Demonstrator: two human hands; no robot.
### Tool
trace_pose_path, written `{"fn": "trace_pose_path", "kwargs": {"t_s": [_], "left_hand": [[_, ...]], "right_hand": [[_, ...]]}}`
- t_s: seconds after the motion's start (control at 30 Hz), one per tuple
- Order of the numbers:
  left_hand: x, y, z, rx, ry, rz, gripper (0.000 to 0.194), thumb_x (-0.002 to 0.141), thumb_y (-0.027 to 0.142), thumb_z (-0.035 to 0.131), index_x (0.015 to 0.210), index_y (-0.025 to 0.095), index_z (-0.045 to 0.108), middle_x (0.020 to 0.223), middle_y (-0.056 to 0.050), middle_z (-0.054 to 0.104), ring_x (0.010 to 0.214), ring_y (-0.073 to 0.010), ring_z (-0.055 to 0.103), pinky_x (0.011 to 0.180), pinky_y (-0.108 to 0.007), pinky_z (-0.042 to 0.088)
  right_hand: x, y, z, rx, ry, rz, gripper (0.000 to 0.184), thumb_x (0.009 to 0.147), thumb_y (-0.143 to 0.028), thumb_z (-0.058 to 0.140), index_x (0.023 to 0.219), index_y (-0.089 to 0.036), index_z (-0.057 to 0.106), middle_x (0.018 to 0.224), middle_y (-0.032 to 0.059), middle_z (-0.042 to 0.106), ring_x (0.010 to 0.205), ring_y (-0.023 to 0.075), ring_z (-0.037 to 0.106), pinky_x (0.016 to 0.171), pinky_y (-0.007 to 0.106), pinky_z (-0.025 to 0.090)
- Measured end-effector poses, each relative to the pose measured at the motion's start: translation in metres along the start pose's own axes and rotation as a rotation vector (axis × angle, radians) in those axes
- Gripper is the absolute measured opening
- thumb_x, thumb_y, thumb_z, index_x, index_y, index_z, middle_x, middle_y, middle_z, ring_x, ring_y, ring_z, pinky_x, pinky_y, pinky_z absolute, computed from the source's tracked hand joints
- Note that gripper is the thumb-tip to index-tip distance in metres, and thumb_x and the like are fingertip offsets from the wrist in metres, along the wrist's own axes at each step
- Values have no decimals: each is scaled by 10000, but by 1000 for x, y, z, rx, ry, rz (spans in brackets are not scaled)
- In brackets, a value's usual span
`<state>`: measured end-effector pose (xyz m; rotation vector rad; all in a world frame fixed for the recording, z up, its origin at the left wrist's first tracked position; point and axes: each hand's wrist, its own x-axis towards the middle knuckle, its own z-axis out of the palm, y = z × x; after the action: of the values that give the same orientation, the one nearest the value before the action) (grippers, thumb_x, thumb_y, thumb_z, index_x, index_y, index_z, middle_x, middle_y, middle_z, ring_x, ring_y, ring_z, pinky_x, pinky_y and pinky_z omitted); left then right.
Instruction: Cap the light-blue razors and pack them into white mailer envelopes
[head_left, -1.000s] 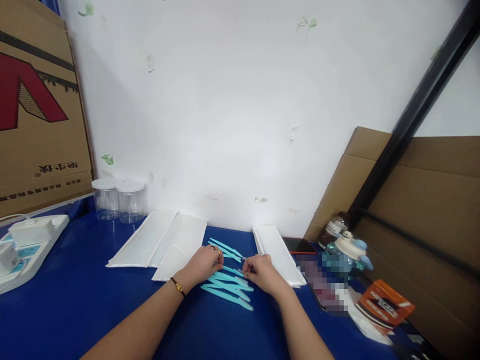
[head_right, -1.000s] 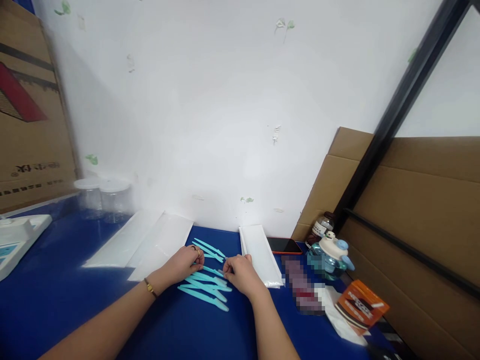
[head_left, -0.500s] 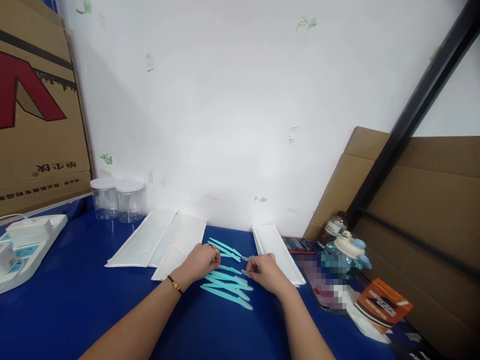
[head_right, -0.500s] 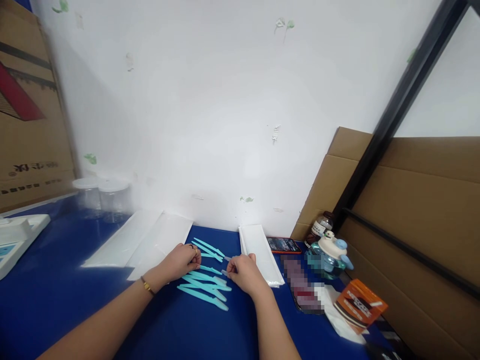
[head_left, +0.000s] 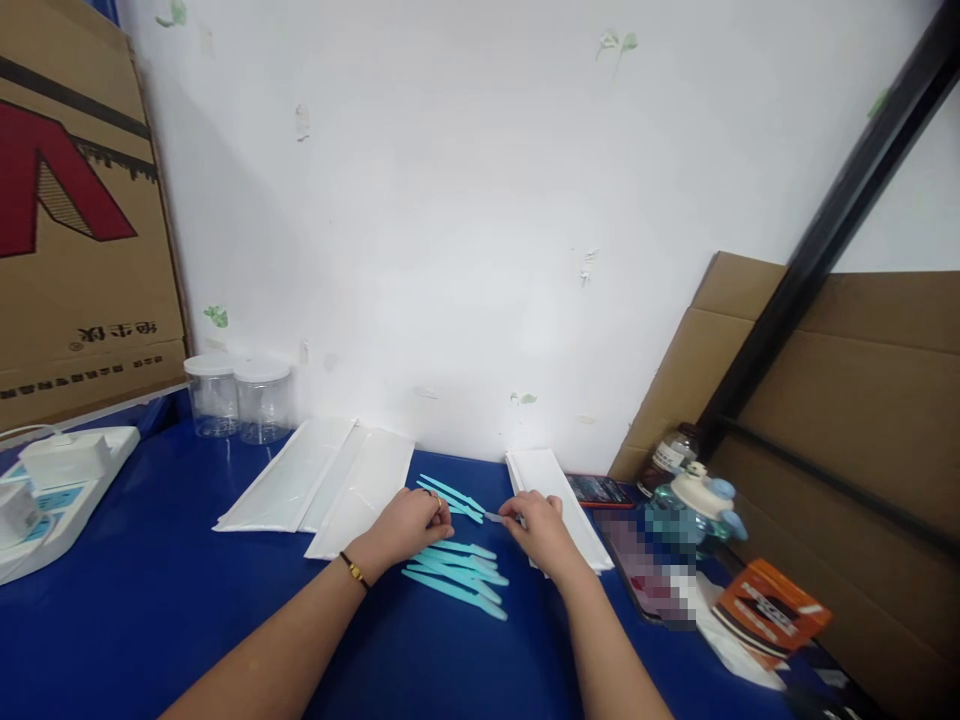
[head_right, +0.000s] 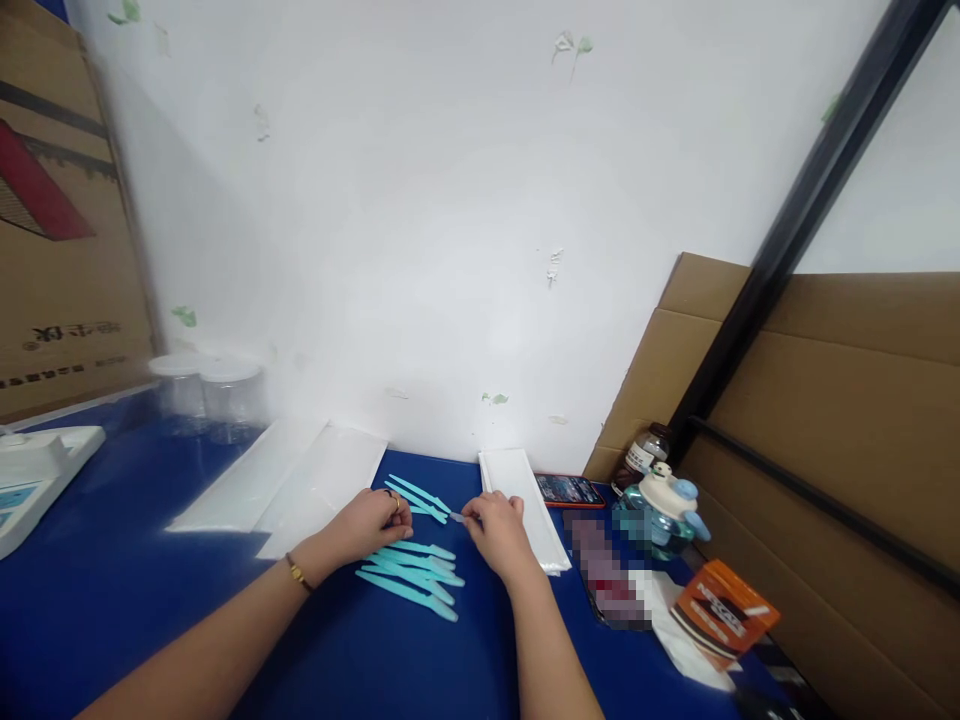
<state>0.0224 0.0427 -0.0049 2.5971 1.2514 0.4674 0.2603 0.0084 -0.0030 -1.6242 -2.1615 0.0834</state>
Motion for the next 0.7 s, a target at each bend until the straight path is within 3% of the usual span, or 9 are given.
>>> {"fn": "trace_pose_path", "kwargs": {"t_s": [0.07,0.23,0.43,0.7], "left_hand": [[1,-6,2,47,70,-38,135,803,304,549,877,248,647,897,-3,648,875,-185,567,744,-267,386],[4,-11,12,161,153,-76,328,835,280,507,1159,290,555,1167,-39,551,1081,-232,461,851,-340,376],[7,-9,19,153,135,-61,226,843,289,508,1047,273,602,1121,-42,561,1065,-238,439,840,-354,371],[7,-5,12,80,157,-50,119,847,232,490,833,210,606,998,-48,594,1024,-222,464,831,-327,365]], "right_hand": [[3,4,2,-110,59,32,172,841,-191,497,878,-255,653,937,26,645,944,198,513,788,344,239],[9,-1,13,-259,2,11,149,848,-216,515,887,-266,649,951,32,608,954,211,483,812,381,228],[9,-6,15,-195,-47,26,66,792,-181,567,759,-206,619,909,33,594,953,204,480,799,362,231],[5,-6,11,-73,-57,14,79,775,-143,553,735,-197,595,858,25,626,934,201,502,801,347,235]]}}
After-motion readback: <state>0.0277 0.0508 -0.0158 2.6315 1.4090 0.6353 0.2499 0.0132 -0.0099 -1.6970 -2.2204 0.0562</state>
